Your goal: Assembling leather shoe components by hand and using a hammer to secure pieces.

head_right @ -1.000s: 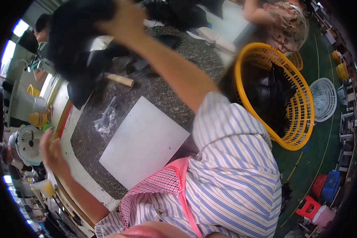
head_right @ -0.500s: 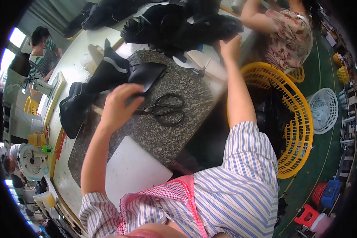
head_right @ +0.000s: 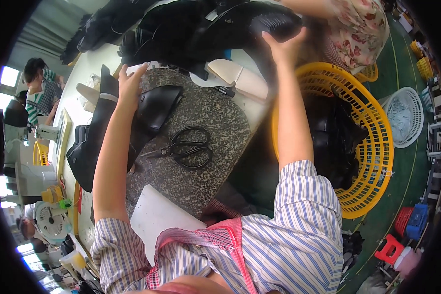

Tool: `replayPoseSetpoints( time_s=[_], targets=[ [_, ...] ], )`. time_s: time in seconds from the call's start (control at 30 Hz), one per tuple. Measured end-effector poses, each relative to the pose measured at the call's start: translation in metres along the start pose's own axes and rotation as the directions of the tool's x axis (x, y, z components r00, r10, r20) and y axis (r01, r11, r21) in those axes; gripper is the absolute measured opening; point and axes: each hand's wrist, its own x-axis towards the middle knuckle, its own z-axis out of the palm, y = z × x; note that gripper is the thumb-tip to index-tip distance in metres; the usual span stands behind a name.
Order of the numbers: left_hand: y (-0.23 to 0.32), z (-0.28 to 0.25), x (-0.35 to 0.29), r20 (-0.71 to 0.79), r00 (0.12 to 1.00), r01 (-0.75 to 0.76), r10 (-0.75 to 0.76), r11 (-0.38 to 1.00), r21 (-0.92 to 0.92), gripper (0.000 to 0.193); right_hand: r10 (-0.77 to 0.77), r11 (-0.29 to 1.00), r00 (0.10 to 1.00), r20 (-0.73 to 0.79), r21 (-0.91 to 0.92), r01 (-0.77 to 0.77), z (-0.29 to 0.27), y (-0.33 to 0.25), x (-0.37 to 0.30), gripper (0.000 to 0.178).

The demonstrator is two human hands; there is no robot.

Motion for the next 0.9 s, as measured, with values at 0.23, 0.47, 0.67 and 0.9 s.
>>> replayPoseSetpoints(
  time_s=[0.23,0.47,0.67,0.9],
  targets=[
    [-0.014,-0.001,0.019,-0.048,0.995,-0.087,0.084,0.994,-0.061,0.082,-0.115,0.878,0.954,0.277,0.478,-0.034,0.043,0.047,0.019,0.082],
    [-0.014,0.013,0.021,-0.176,0.97,-0.179,0.165,0.981,-0.067,0.107,-0.141,0.932,0.964,0.225,0.358,0.052,0.067,0.061,0.036,0.084],
    [-0.036,0.011,0.05,0.019,1.0,0.016,-0.013,0.989,-0.148,0.124,-0.462,0.818,0.885,-0.062,-0.415,0.398,0.039,-0.022,0.004,0.079],
    [-0.02,0.007,0.07,0.14,0.99,0.115,-0.014,0.655,-0.747,0.094,-0.525,0.835,0.792,0.312,0.37,0.407,0.155,-0.1,-0.069,0.077]
  ],
)
